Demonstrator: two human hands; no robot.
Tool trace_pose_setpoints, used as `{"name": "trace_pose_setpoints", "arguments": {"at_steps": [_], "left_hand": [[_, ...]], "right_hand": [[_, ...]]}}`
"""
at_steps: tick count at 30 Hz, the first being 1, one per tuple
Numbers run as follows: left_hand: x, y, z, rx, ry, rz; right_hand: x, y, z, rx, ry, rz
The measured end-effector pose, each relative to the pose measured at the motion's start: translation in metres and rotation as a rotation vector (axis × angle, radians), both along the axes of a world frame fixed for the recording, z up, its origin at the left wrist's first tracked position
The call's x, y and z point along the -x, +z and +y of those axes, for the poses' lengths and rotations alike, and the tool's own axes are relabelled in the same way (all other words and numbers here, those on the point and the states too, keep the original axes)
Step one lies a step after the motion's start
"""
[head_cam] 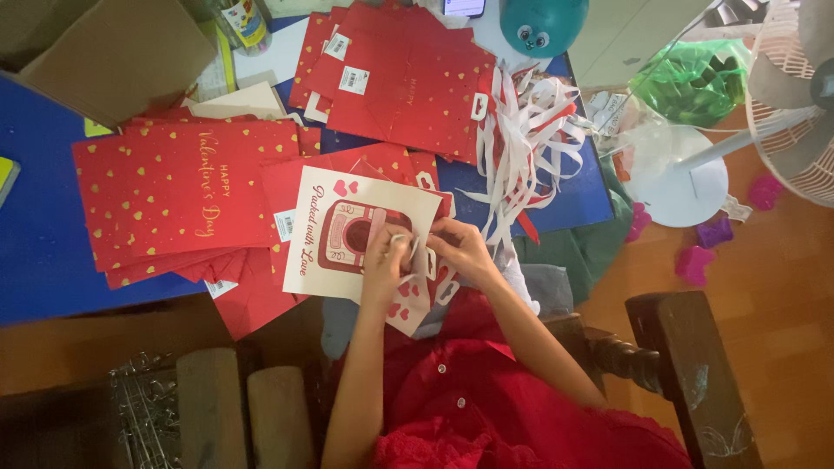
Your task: The person sits at a table assembling red Valentine's Day gift bags. They open each bag, place a greeting card inside, thread a ribbon handle through the bag's holes, and attach a small tag, working through the bags one at a time.
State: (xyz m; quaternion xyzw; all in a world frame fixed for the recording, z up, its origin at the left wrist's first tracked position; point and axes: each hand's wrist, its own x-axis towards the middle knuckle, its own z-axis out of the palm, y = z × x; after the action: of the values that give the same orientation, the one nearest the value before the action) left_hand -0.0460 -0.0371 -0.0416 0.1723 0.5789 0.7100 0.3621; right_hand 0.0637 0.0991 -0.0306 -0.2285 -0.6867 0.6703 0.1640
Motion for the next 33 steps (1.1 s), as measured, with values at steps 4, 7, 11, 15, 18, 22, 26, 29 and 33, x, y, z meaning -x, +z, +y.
{"name": "trace_pose_setpoints", "arguments": {"at_steps": [4, 7, 11, 15, 18, 22, 26, 29, 33], "left_hand": [[-0.004, 0.010, 0.001, -0.002, 0.054, 0.341], [-0.004, 0.020, -0.002, 0.057, 0.075, 0.297], [-0.004, 0.032, -0.003, 0.133, 0.088, 0.276], [-0.004, 0.037, -0.007, 0.106, 0.136, 0.416], [-0.005, 0.035, -0.008, 0.104, 0.136, 0.435], [-0.005, 0.032, -0.006, 0.139, 0.158, 0.555], [-0.004, 0.035, -0.004, 0.088, 0.142, 0.585], [-0.009, 0.040, -0.003, 0.134, 0.130, 0.526], [-0.015, 0.043, 0.002, 0.144, 0.165, 0.668]], "right_hand": [[0.002, 0.002, -0.002, 0.113, -0.040, -0.030], [0.003, 0.002, -0.002, 0.012, -0.055, 0.002], [0.004, 0.002, -0.002, 0.024, -0.042, 0.017], [0.005, 0.002, -0.003, -0.146, -0.043, 0.025], [0.005, 0.003, -0.004, -0.053, -0.057, 0.001], [0.005, 0.004, -0.004, -0.232, -0.071, 0.014], [0.007, 0.003, -0.007, -0.104, -0.122, -0.016], [0.007, 0.002, -0.008, -0.030, -0.145, -0.010], [0.006, 0.001, -0.007, -0.040, -0.154, 0.011]]}}
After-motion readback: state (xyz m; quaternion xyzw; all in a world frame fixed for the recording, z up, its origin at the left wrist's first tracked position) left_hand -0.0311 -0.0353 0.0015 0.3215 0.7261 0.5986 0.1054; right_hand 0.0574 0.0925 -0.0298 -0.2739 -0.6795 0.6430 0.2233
